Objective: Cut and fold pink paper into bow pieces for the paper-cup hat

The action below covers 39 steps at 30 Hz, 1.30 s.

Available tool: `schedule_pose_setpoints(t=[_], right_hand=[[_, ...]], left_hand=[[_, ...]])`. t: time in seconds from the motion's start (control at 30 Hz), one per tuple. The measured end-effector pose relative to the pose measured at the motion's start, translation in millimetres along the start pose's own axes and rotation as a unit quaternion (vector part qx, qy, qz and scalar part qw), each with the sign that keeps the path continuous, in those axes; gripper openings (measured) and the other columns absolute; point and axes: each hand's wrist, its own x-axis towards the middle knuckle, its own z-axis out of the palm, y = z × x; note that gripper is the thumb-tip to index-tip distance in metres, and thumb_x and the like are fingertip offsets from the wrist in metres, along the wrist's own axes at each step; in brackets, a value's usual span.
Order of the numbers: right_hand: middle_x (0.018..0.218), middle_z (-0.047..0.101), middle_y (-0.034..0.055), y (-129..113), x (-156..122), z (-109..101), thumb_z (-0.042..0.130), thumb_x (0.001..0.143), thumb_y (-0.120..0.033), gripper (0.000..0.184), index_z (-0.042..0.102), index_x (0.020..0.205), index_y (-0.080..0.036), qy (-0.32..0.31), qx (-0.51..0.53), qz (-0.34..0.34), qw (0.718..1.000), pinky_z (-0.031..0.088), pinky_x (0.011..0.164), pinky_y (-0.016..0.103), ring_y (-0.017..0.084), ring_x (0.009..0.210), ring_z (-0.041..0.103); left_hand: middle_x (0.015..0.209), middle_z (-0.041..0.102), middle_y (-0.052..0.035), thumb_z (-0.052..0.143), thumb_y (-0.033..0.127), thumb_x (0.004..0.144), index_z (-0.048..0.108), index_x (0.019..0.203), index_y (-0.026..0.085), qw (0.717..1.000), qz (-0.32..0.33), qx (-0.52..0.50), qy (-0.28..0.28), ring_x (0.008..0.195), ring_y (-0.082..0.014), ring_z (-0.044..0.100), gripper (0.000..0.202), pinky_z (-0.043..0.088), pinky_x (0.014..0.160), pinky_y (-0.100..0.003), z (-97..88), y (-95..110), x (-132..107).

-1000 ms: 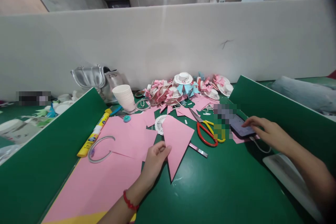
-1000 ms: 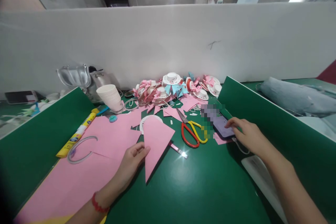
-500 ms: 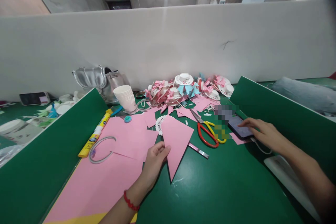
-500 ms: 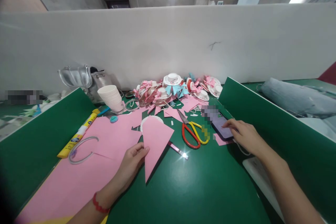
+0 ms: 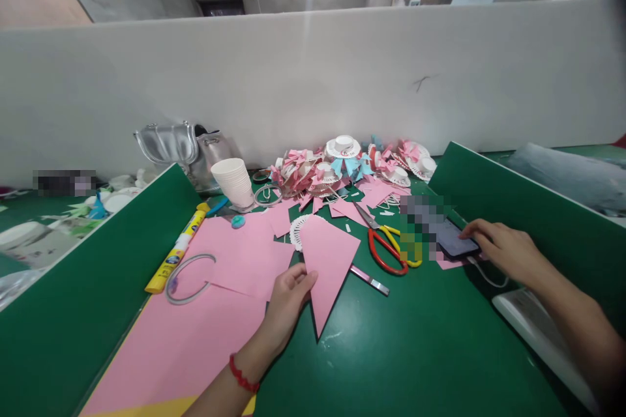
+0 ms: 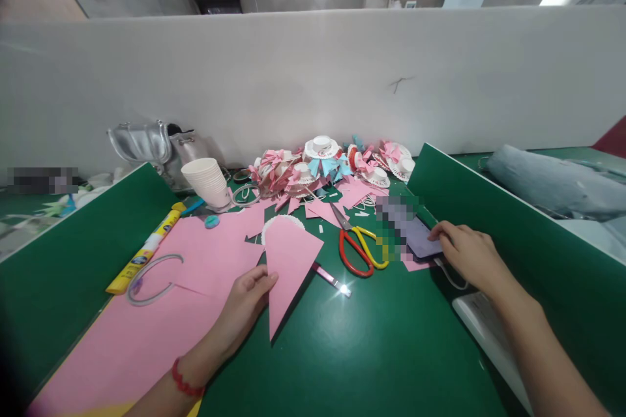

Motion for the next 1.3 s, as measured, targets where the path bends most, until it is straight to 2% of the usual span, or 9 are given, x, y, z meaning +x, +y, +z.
schedule_pose_setpoints(t=[0.1,0.2,0.43,0.63,0.77,0.9,1.03,1.17,1.3], right_hand=[[0.091,0.064,0.0042,-5.4,0.5,0.6,0.025,0.081,-0.031,0.03,0.055,0.084,-0.023,0.009,0.056,-0.036,0.998,0.04,0.075,0.036,0.023,0.088,0.056],[0.092,0.064,0.0042,-8.9,1.6,3.1,0.027,0.081,-0.031,0.03,0.055,0.085,-0.023,-0.008,0.078,-0.064,0.995,0.04,0.076,0.036,0.023,0.087,0.056],[0.089,0.065,0.0031,-8.1,-0.5,3.4,0.029,0.081,-0.028,0.029,0.057,0.081,-0.024,-0.002,0.084,-0.07,0.994,0.041,0.077,0.035,0.022,0.087,0.057],[0.098,0.063,0.0031,-10.1,7.1,3.2,0.028,0.082,-0.036,0.03,0.055,0.093,-0.026,-0.012,0.098,-0.076,0.992,0.042,0.076,0.036,0.023,0.091,0.057],[0.103,0.062,0.002,-12.9,12.2,7.5,0.027,0.083,-0.038,0.031,0.053,0.095,-0.027,-0.025,0.088,-0.087,0.992,0.041,0.081,0.038,0.022,0.097,0.054],[0.102,0.063,0.0023,-15.1,12.5,10.9,0.026,0.083,-0.038,0.032,0.053,0.095,-0.027,-0.029,0.08,-0.089,0.992,0.041,0.08,0.039,0.022,0.095,0.056],[0.104,0.062,0.0025,-14.5,12.1,9.0,0.023,0.083,-0.035,0.033,0.052,0.096,-0.025,-0.004,0.057,-0.056,0.997,0.042,0.078,0.035,0.021,0.095,0.056],[0.099,0.063,0.0078,-10.2,14.2,8.5,0.02,0.082,-0.033,0.035,0.05,0.095,-0.022,0.012,0.021,0.003,1.0,0.041,0.073,0.042,0.027,0.092,0.055],[0.097,0.063,0.0085,-6.2,18.2,13.1,0.021,0.081,-0.031,0.034,0.049,0.097,-0.021,0.004,0.008,0.025,1.0,0.04,0.072,0.044,0.029,0.092,0.055]], left_hand=[[0.062,0.051,0.0017,0.061,0.034,0.07,0.055,0.066,0.013,1.0,0.0,-0.005,0.0,0.059,-0.0116,0.047,0.022,0.038,0.056,-0.023,0.1,-1.0,0.8],[0.061,0.052,0.0019,0.062,0.034,0.07,0.055,0.067,0.014,1.0,-0.004,-0.009,-0.001,0.059,-0.0118,0.047,0.022,0.038,0.056,-0.023,0.1,-0.9,0.8],[0.061,0.052,0.0012,0.062,0.037,0.069,0.056,0.068,0.014,1.0,-0.003,0.004,0.0,0.062,-0.0141,0.05,0.024,0.04,0.059,-0.024,0.0,0.0,0.2],[0.061,0.051,0.002,0.062,0.034,0.07,0.055,0.068,0.014,1.0,-0.007,-0.008,-0.005,0.06,-0.0123,0.048,0.022,0.038,0.057,-0.023,0.5,0.6,0.3],[0.064,0.052,0.0014,0.062,0.033,0.07,0.056,0.069,0.014,1.0,-0.01,-0.011,-0.005,0.061,-0.0122,0.048,0.02,0.039,0.059,-0.024,0.7,1.8,-0.6],[0.064,0.053,0.0009,0.062,0.034,0.069,0.056,0.068,0.014,1.0,-0.004,0.002,-0.002,0.062,-0.0134,0.049,0.021,0.04,0.061,-0.025,0.3,2.1,-0.9],[0.064,0.055,0.0002,0.063,0.037,0.067,0.056,0.064,0.014,1.0,-0.005,0.013,0.005,0.061,-0.0142,0.051,0.024,0.041,0.059,-0.025,0.1,2.4,-0.5],[0.064,0.054,0.0003,0.063,0.037,0.067,0.055,0.066,0.014,1.0,-0.006,0.002,-0.003,0.064,-0.0152,0.052,0.024,0.042,0.062,-0.026,0.4,3.3,-0.6],[0.066,0.055,0.0001,0.062,0.036,0.069,0.055,0.068,0.015,1.0,-0.006,-0.007,-0.008,0.066,-0.0153,0.052,0.022,0.042,0.064,-0.027,0.7,3.8,-1.1]])
